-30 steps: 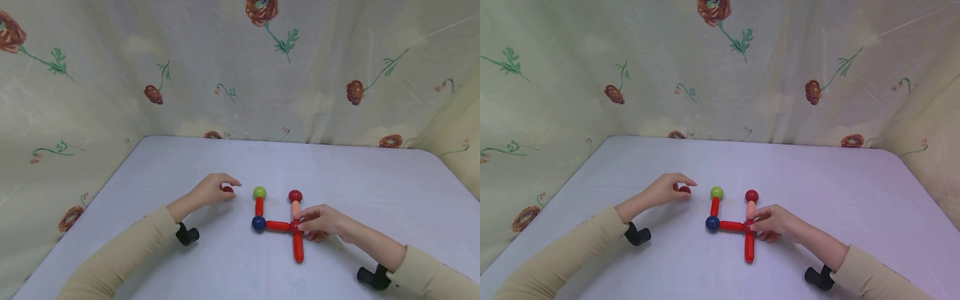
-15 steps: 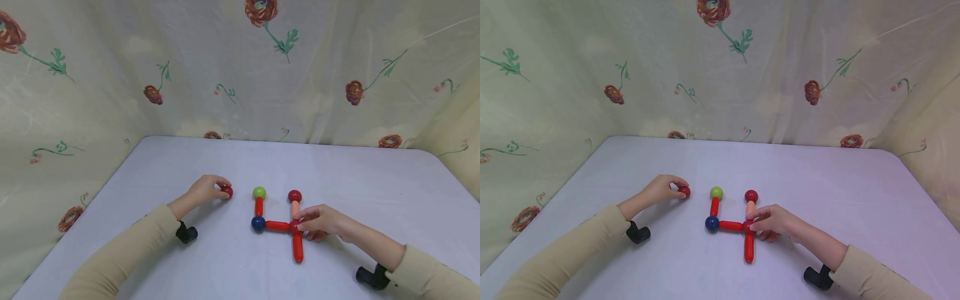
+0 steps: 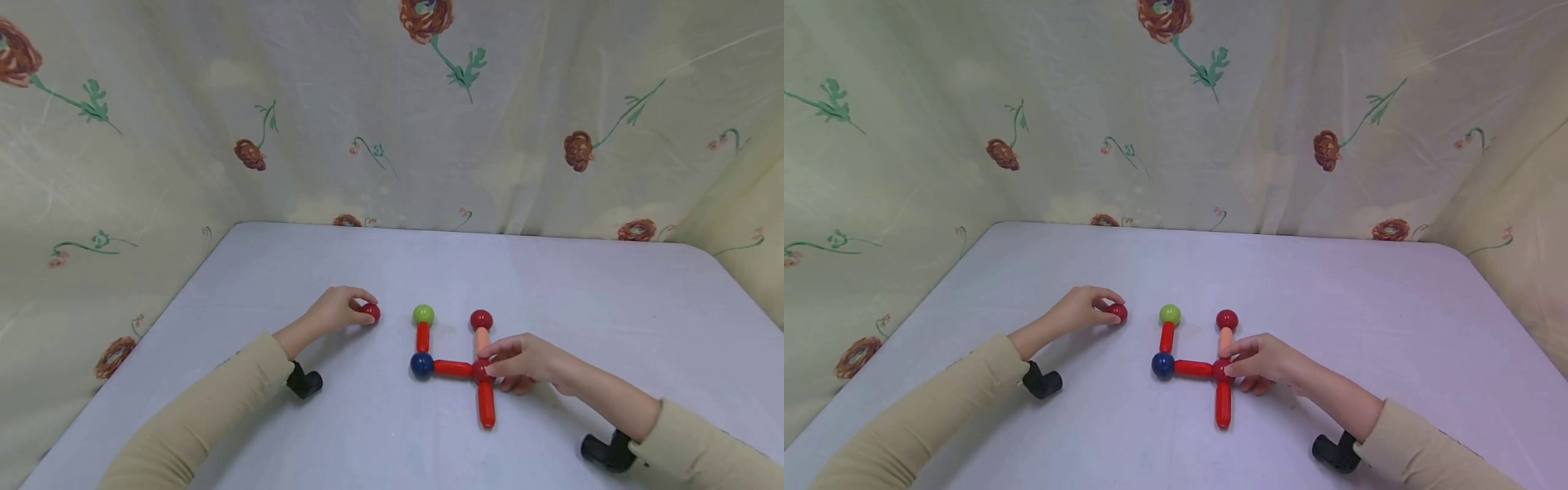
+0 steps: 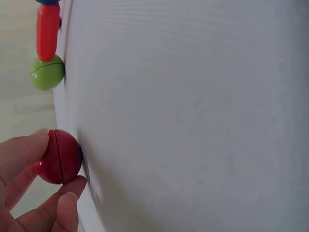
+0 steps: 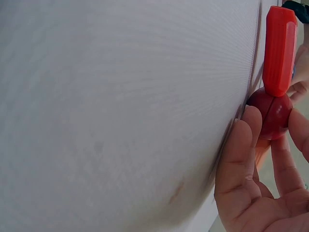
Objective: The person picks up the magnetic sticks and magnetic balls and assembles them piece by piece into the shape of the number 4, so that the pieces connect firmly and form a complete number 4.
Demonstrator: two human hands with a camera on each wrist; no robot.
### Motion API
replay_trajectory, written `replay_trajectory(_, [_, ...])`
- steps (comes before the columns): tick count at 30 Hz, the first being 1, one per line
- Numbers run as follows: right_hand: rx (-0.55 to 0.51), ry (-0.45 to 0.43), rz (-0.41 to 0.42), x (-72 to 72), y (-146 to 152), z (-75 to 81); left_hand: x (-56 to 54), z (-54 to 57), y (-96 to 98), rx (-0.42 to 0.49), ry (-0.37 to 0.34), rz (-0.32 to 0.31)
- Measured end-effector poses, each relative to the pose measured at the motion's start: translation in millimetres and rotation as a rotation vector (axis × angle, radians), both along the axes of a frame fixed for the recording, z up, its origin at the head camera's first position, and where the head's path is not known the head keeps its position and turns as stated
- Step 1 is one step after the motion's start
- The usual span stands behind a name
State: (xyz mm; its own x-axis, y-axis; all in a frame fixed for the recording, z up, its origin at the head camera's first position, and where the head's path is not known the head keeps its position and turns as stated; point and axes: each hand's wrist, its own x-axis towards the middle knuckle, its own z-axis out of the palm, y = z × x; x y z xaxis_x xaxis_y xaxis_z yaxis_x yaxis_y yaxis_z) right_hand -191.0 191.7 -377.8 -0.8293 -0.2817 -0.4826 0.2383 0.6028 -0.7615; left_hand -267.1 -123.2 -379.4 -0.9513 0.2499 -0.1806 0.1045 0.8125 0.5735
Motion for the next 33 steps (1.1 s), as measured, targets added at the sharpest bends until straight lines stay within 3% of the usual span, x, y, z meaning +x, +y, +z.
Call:
replay_trajectory(7, [-0.003, 0.006, 0.004, -0.1, 0.5, -0.7, 2.8, 0.1, 0.4, -0.006, 0.025, 0.012])
replay_trajectory(14, [-0.012, 0.014, 0.008, 0.4, 1.1, -0.6, 11.9, 6.8, 4.6, 0.060, 0.021, 0.023])
replay_trajectory(22, [-0.019, 0.014, 0.014, 0.6, 1.0, 1.2, 42.7, 27.8, 18.1, 0.097, 0.114, -0.123])
replay_trajectory(27, [-0.021, 0.015, 0.016, 0.9, 1.1, 2.1, 66.3, 37.9, 32.3, 0.111, 0.184, -0.311])
replay_trajectory(30, [-0.023, 0.015, 0.018, 0.5, 1.5, 1.5, 80.2, 37.5, 44.1, 0.124, 0.177, -0.412])
replay_trajectory(33, [-0.024, 0.015, 0.021, 0.3, 1.8, 1.1, 92.6, 34.4, 57.5, 0.131, 0.105, -0.473])
